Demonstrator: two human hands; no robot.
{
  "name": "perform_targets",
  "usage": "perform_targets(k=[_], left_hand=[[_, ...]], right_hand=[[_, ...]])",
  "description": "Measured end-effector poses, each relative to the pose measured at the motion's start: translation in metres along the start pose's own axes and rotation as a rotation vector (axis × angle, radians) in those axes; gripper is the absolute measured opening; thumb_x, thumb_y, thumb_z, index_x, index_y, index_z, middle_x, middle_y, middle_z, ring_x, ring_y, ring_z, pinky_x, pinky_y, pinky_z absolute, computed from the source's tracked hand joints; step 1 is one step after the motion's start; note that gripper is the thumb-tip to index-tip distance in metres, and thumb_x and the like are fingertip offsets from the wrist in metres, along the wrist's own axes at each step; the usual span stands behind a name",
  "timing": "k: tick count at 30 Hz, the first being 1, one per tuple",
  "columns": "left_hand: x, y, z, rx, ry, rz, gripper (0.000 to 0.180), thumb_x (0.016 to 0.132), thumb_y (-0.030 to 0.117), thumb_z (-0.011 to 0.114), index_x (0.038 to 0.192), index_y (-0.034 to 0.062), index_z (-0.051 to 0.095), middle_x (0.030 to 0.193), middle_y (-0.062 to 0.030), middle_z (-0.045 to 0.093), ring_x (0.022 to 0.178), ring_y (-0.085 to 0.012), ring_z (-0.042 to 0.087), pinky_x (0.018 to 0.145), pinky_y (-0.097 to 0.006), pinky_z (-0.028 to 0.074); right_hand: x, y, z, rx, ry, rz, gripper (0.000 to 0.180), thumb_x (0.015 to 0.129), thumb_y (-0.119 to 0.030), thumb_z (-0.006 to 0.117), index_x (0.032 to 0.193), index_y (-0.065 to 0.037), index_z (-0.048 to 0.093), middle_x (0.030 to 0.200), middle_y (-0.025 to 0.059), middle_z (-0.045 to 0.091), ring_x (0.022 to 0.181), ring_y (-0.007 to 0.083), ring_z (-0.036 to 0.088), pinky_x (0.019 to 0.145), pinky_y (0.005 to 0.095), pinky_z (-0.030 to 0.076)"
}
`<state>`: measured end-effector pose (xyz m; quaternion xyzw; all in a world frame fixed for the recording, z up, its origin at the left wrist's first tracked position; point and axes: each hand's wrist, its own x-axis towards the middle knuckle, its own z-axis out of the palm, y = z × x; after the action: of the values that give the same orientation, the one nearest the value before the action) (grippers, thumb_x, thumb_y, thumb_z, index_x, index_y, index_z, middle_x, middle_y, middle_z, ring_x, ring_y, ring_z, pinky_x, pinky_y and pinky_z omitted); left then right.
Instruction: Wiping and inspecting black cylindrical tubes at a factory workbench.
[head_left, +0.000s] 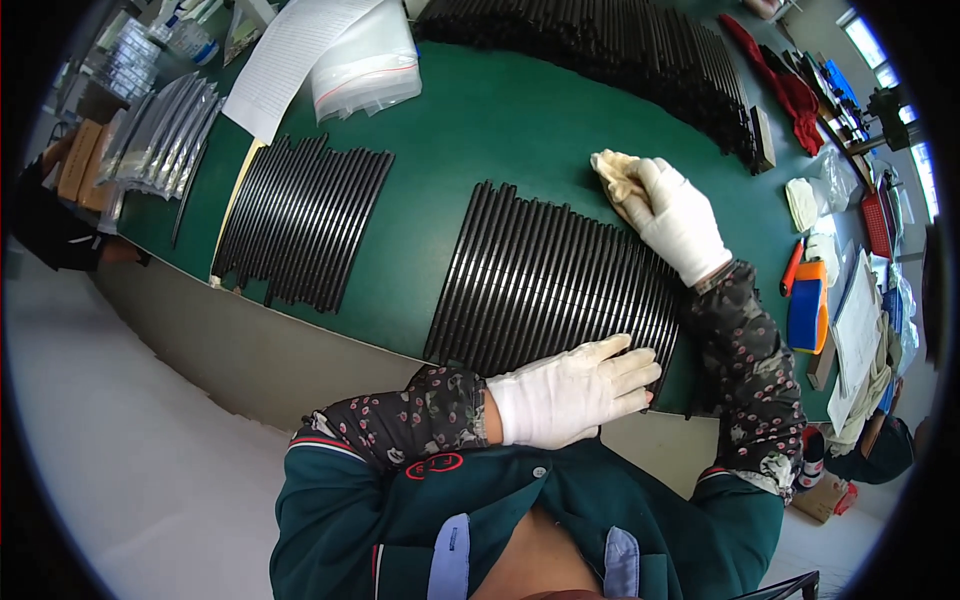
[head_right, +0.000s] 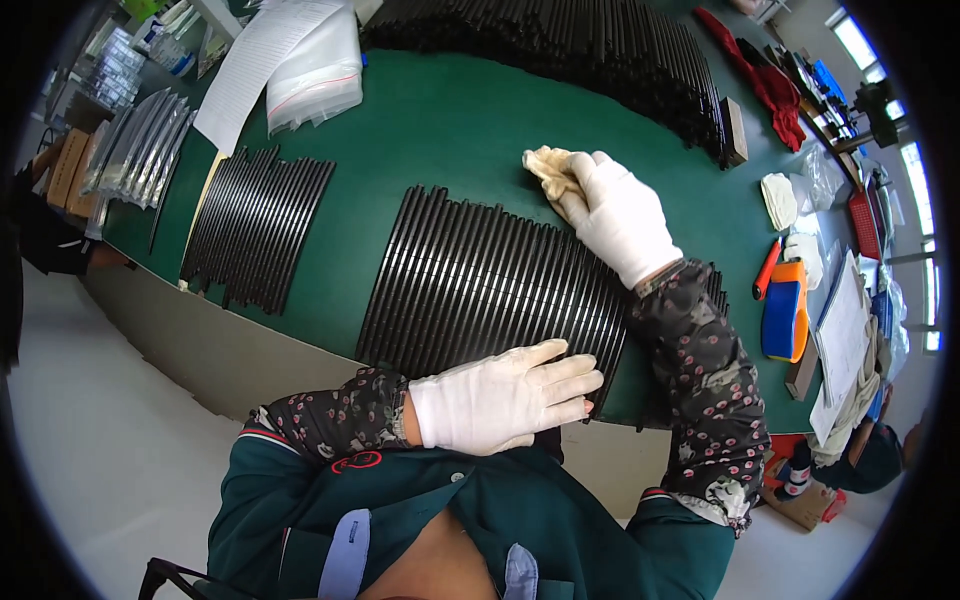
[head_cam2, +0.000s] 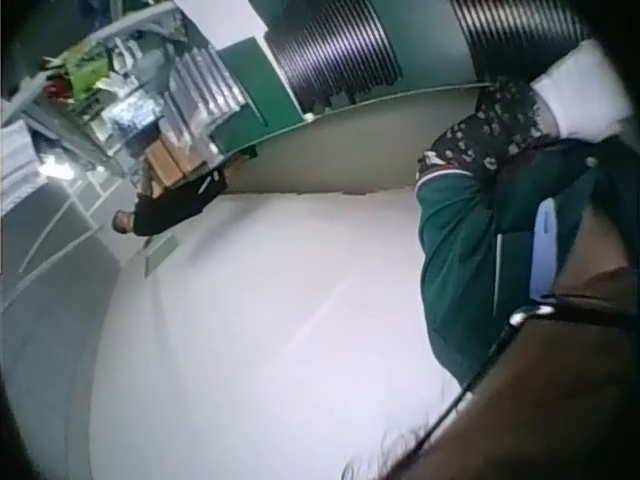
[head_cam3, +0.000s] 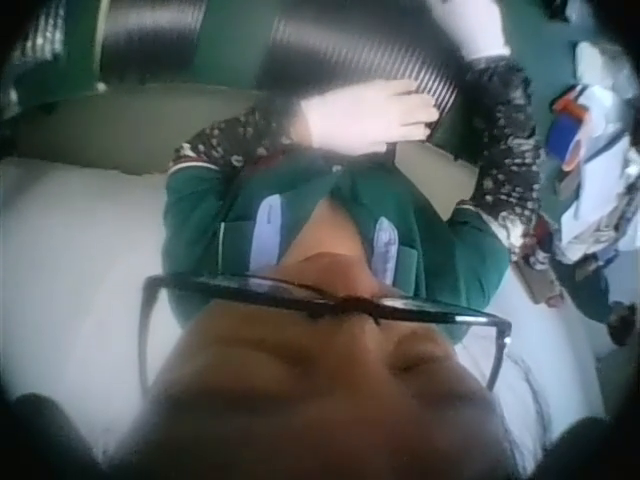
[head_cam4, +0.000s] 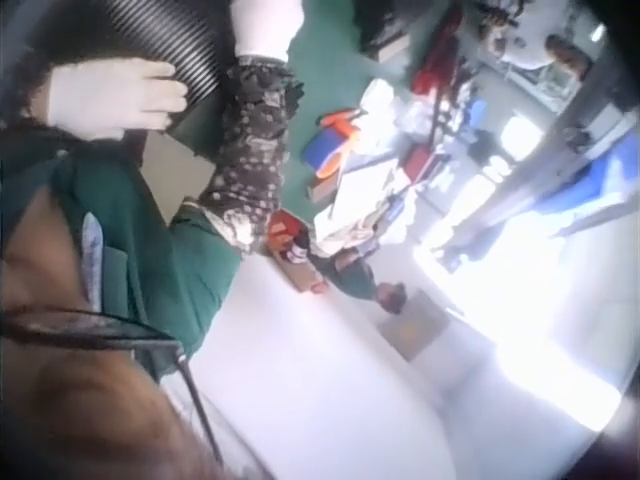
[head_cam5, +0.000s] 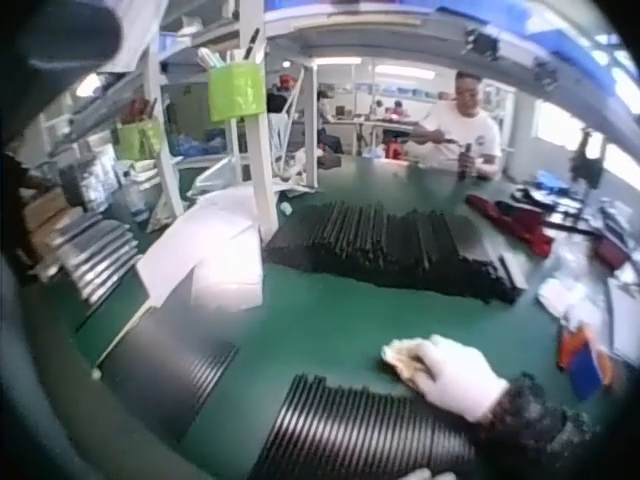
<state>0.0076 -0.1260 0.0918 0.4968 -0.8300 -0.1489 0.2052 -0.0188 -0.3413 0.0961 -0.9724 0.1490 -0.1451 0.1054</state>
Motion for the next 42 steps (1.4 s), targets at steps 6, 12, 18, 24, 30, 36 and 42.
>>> perform_targets(k=[6,12,18,24,30,36,42], left_hand=[[-0.031,0.009,-0.023,0.013,0.267,0.038,0.05,0.067,0.025,0.073,0.11,0.0036,0.059,0.126,-0.0139,0.053,0.121,-0.0278,0.05,0.103,-0.048,0.038],[-0.115,-0.018,-0.033,0.202,0.365,-0.314,0.052,0.05,0.019,0.079,0.096,0.004,0.061,0.113,-0.0107,0.059,0.112,-0.028,0.055,0.094,-0.043,0.044],[-0.102,-0.016,-0.009,0.053,0.29,-0.106,0.033,0.079,0.02,0.062,0.108,0.0062,0.063,0.118,-0.0115,0.058,0.116,-0.0257,0.053,0.099,-0.04,0.042],[-0.105,-0.015,-0.014,0.212,0.277,-0.063,0.031,0.089,0.018,0.051,0.116,0.0068,0.063,0.127,-0.0102,0.058,0.12,-0.0254,0.053,0.104,-0.039,0.041],[-0.107,-0.01,-0.011,0.125,0.41,-0.134,0.03,0.081,0.015,0.06,0.109,0.0097,0.066,0.117,-0.0057,0.063,0.113,-0.0224,0.058,0.097,-0.035,0.047],[-0.108,-0.017,-0.004,0.214,0.306,-0.101,0.029,0.089,0.019,0.051,0.113,0.0086,0.064,0.127,-0.0083,0.059,0.121,-0.0226,0.053,0.105,-0.036,0.04],[-0.103,-0.014,-0.01,0.163,0.307,-0.1,0.027,0.088,0.019,0.053,0.11,0.0086,0.065,0.123,-0.007,0.06,0.118,-0.0221,0.054,0.102,-0.035,0.042]], right_hand=[[-0.002,0.0,0.003,-0.031,0.039,0.014,0.029,0.083,-0.024,0.066,0.105,-0.007,0.056,0.095,0.0099,0.055,0.09,0.0287,0.06,0.075,0.0381,0.052],[0.002,-0.014,-0.006,0.06,0.128,0.028,0.025,0.083,-0.02,0.067,0.101,-0.005,0.057,0.09,0.0126,0.061,0.082,0.031,0.063,0.072,0.0389,0.053],[-0.023,-0.111,0.003,0.458,-0.091,-0.663,0.021,0.081,-0.01,0.063,0.102,-0.009,0.06,0.085,0.0093,0.065,0.065,0.0199,0.066,0.056,0.0294,0.056],[0.025,-0.088,0.01,0.124,0.026,-0.448,0.019,0.084,-0.011,0.056,0.102,-0.012,0.062,0.092,0.0045,0.065,0.076,0.0204,0.067,0.057,0.0306,0.056],[0.011,-0.123,0.029,0.333,-0.084,-0.772,0.017,0.076,-0.011,0.065,0.091,-0.011,0.057,0.084,0.0003,0.062,0.057,0.0154,0.062,0.048,0.0275,0.052],[0.022,-0.115,0.037,0.413,-0.03,-0.715,0.019,0.079,-0.008,0.066,0.098,-0.01,0.061,0.077,0.0046,0.06,0.058,0.0181,0.062,0.049,0.0296,0.054],[0.072,-0.081,0.027,-0.076,0.149,-0.467,0.023,0.078,-0.009,0.067,0.1,-0.009,0.059,0.081,0.0047,0.064,0.062,0.0176,0.065,0.051,0.0282,0.055]])
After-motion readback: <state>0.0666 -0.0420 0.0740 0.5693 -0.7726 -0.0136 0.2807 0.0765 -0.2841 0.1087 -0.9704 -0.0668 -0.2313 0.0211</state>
